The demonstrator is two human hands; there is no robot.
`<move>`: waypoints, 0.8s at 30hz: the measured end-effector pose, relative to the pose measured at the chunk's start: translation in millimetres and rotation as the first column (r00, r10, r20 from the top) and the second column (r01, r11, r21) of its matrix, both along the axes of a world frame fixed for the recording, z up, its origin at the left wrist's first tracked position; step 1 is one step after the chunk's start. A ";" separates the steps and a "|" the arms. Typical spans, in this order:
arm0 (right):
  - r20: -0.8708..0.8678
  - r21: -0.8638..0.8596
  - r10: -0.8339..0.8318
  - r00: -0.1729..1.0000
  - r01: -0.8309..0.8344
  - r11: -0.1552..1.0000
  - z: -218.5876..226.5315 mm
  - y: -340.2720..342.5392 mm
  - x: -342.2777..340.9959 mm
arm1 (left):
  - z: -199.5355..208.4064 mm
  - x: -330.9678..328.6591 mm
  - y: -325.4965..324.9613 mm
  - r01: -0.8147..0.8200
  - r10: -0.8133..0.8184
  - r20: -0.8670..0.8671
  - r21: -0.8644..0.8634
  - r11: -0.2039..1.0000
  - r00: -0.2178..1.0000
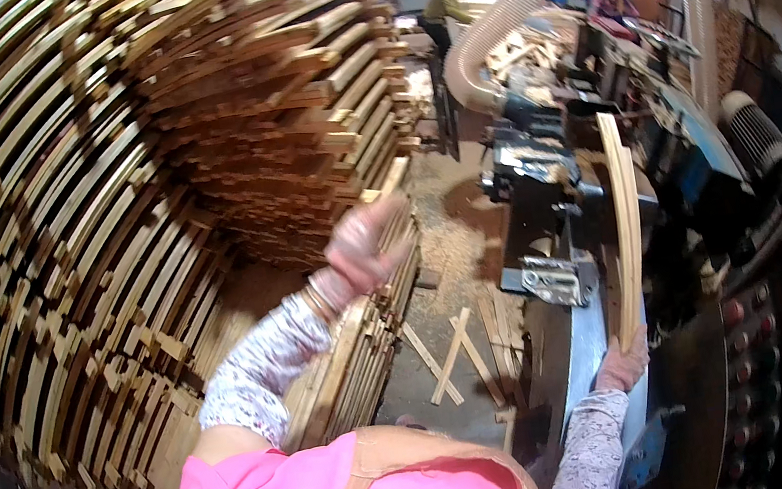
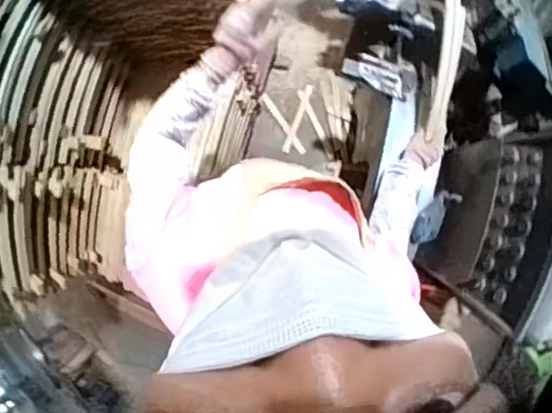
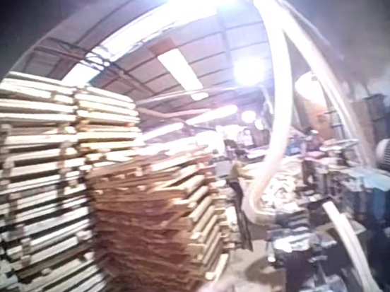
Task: The person feeds thin wooden strips into a woodworking machine to smooth or shape them. After processing, the person stacks the finished strips onto a large pile of similar wood pieces.
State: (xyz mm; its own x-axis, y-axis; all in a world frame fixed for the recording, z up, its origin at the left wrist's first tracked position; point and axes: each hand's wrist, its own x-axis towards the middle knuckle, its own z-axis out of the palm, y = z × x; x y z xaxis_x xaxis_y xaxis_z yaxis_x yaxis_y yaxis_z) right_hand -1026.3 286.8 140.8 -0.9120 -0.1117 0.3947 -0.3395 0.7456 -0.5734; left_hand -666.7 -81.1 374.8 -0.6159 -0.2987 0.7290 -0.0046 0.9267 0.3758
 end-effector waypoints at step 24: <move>0.141 0.242 -0.240 0.961 0.202 0.949 6.5 76.2 95.2 | 438.3 239.8 -360.1 -0.875 0.997 0.054 -0.477 0.076 0.057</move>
